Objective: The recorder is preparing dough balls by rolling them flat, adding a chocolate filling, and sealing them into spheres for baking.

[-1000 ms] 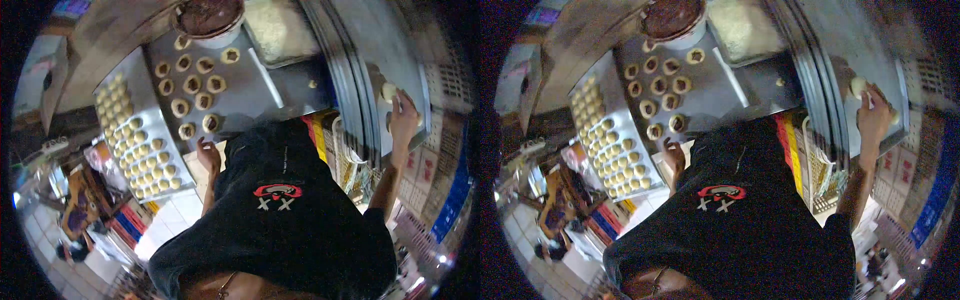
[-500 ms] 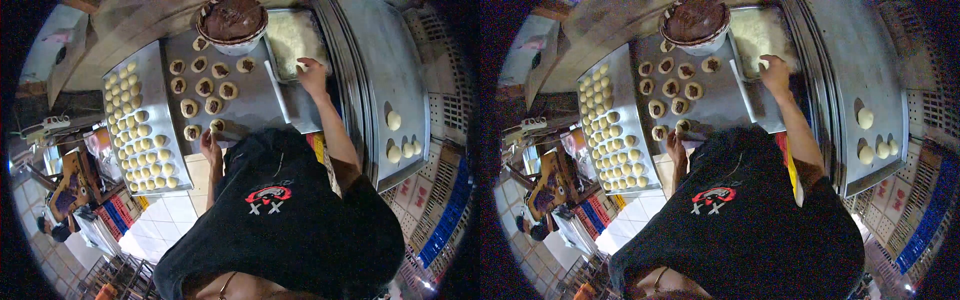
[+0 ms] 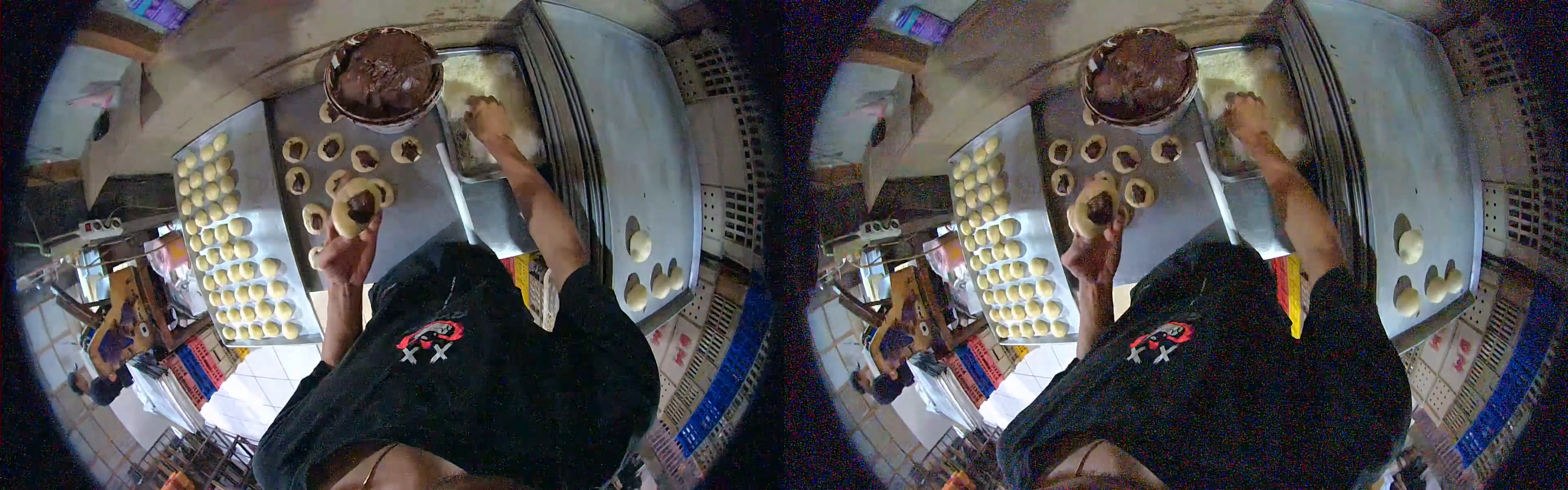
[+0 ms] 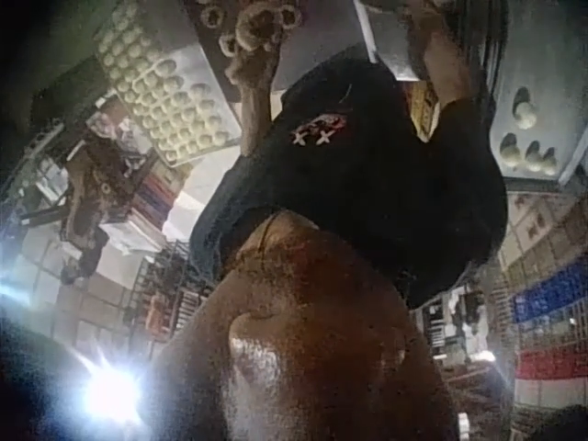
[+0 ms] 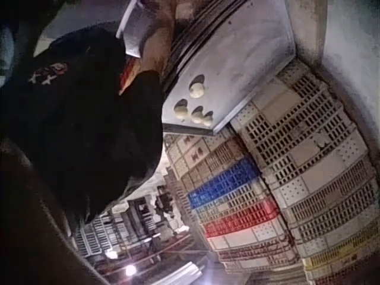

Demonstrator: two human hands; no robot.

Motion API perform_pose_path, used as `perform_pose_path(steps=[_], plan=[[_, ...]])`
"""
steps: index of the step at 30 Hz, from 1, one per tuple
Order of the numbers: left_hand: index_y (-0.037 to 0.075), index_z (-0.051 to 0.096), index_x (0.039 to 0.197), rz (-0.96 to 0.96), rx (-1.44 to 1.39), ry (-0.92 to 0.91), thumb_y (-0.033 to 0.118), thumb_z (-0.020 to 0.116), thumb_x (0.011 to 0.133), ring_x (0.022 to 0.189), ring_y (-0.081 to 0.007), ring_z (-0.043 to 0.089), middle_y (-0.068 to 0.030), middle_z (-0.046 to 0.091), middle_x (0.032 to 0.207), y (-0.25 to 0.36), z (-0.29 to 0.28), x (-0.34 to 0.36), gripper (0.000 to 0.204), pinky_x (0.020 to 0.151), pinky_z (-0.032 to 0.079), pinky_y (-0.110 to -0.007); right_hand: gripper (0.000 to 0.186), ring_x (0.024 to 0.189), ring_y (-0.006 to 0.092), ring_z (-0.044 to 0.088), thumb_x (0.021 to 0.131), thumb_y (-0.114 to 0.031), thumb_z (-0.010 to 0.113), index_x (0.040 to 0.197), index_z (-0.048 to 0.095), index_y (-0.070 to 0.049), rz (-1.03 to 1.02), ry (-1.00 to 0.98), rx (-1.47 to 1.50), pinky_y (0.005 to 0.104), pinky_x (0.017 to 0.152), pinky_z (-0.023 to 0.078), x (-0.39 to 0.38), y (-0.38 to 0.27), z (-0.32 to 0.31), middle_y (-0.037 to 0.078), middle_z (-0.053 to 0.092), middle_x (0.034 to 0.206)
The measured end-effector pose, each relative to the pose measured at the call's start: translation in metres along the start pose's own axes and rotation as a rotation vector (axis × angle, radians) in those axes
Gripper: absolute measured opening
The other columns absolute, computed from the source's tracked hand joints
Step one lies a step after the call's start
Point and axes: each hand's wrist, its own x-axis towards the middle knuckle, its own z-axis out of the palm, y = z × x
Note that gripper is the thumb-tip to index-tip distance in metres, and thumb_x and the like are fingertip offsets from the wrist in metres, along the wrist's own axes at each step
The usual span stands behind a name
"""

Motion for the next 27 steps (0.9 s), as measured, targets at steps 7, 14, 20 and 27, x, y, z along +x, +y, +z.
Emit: perform_pose_path(steps=[7,14,20,27], plan=[[-0.009,0.039,0.134,-0.413,-0.405,0.041,0.011,0.049,0.068,0.131,-0.0378,0.040,-0.0228,0.044,0.138,-0.048,0.048,0.077,0.069,0.112,0.033,-0.045,0.032,0.086,0.0366,0.066,0.076,-0.025,0.071,0.100,0.067,-0.004,0.227,0.148,0.318,0.0461,0.078,0.054,-0.022,0.101,0.028,0.018,0.069,0.094],[-0.006,0.046,0.127,-0.567,-0.286,0.101,0.006,0.042,0.072,0.122,-0.0412,0.047,-0.0240,0.050,0.128,-0.115,0.069,0.140,0.056,0.106,0.038,-0.051,0.035,0.084,0.0373,0.066,0.073,-0.020,0.074,0.105,0.067,-0.006,0.155,0.056,0.038,0.0426,0.080,0.053,-0.037,0.066,0.039,0.018,0.068,0.093],[-0.009,0.047,0.122,-0.530,-0.240,0.103,0.016,0.048,0.083,0.117,-0.0325,0.052,-0.0199,0.054,0.125,-0.159,0.039,0.176,0.046,0.103,0.041,-0.044,0.031,0.079,0.0209,0.067,0.074,-0.008,0.077,0.102,0.067,0.000,0.226,0.170,0.764,0.0331,0.073,0.053,-0.042,0.059,-0.021,0.011,0.070,0.088],[-0.004,0.050,0.122,-0.522,0.182,0.117,0.016,0.047,0.091,0.111,-0.0329,0.055,-0.0178,0.058,0.118,-0.193,0.034,0.197,0.036,0.097,0.046,-0.044,0.035,0.088,0.0221,0.066,0.083,-0.009,0.068,0.116,0.061,0.000,0.176,0.204,0.882,0.0307,0.079,0.052,-0.047,0.013,-0.031,0.016,0.068,0.101]])
